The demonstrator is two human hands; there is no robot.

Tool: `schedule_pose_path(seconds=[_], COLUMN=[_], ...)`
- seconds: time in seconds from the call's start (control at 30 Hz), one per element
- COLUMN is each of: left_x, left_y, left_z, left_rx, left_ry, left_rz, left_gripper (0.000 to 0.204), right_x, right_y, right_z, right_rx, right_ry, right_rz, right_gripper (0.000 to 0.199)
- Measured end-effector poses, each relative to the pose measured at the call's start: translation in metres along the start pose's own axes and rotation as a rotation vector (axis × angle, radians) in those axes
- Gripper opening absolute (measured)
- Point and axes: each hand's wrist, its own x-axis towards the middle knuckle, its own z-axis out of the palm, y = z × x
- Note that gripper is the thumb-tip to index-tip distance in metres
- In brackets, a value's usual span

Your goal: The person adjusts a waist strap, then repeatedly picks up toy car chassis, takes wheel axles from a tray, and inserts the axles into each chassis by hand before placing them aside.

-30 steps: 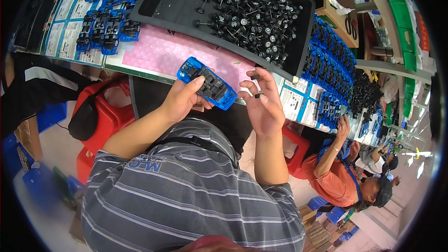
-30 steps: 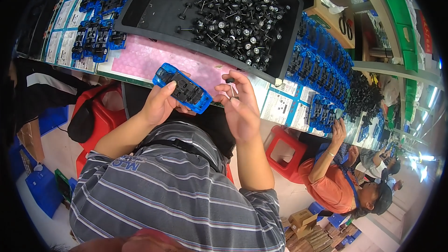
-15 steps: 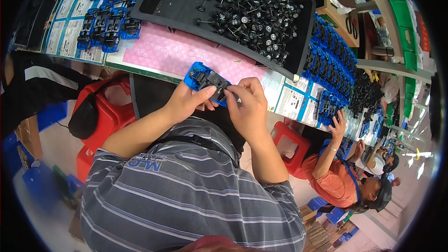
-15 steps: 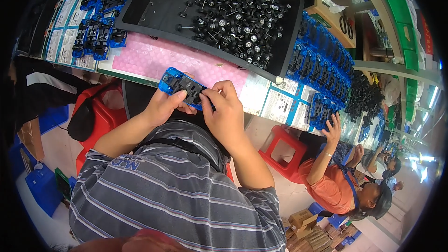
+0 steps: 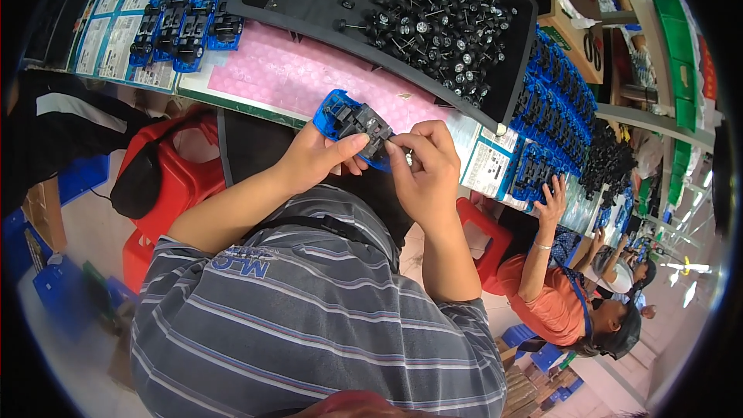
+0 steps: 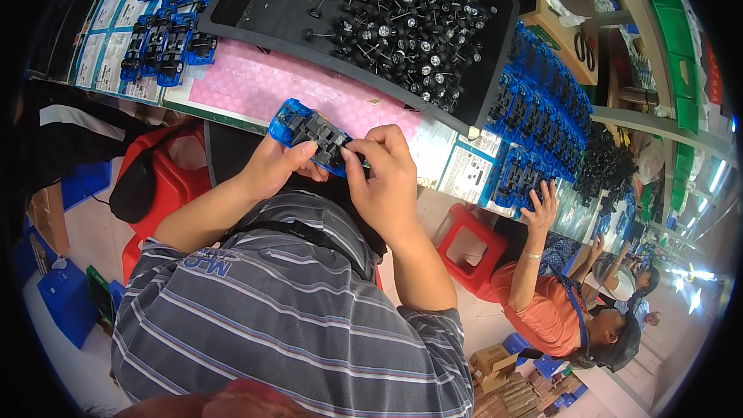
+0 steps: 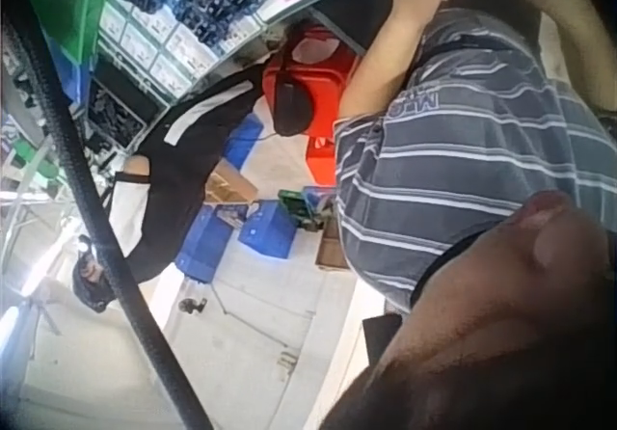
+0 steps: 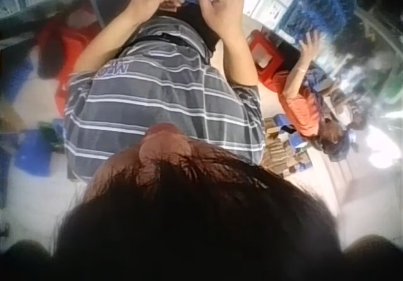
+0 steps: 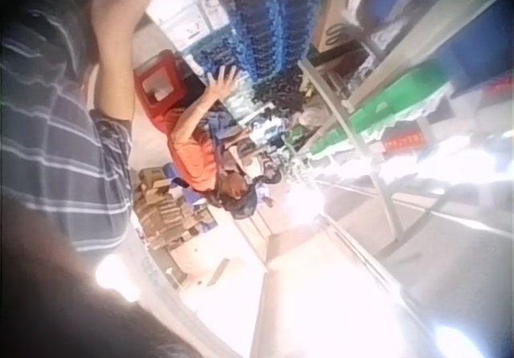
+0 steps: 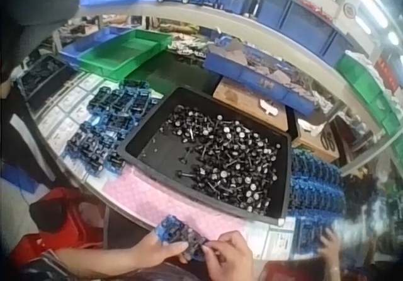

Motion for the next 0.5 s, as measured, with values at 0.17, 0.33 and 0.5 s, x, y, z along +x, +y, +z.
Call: schedule_pose_path(seconds=[0.17,0.33,0.5], left_x=[0.000,-0.002,-0.002], left_y=[-0.005,-0.010,-0.012], left_z=[-0.003,-0.007,-0.006], left_rx=[-0.049,-0.130,-0.154], left_ry=[-0.014,-0.030,-0.042], left_rz=[0.016,-0.003,0.089], left_gripper=[0.040,0.044,0.047], right_x=[0.000,-0.003,-0.005], right_y=[0.000,-0.004,-0.002], right_z=[0.002,0.003,0.005], right_rx=[0.025,0.062,0.135], right_ry=[-0.019,0.013,0.061], right_rz=[0.025,0.042,0.068], right_gripper=[0.011,0.008,0.006])
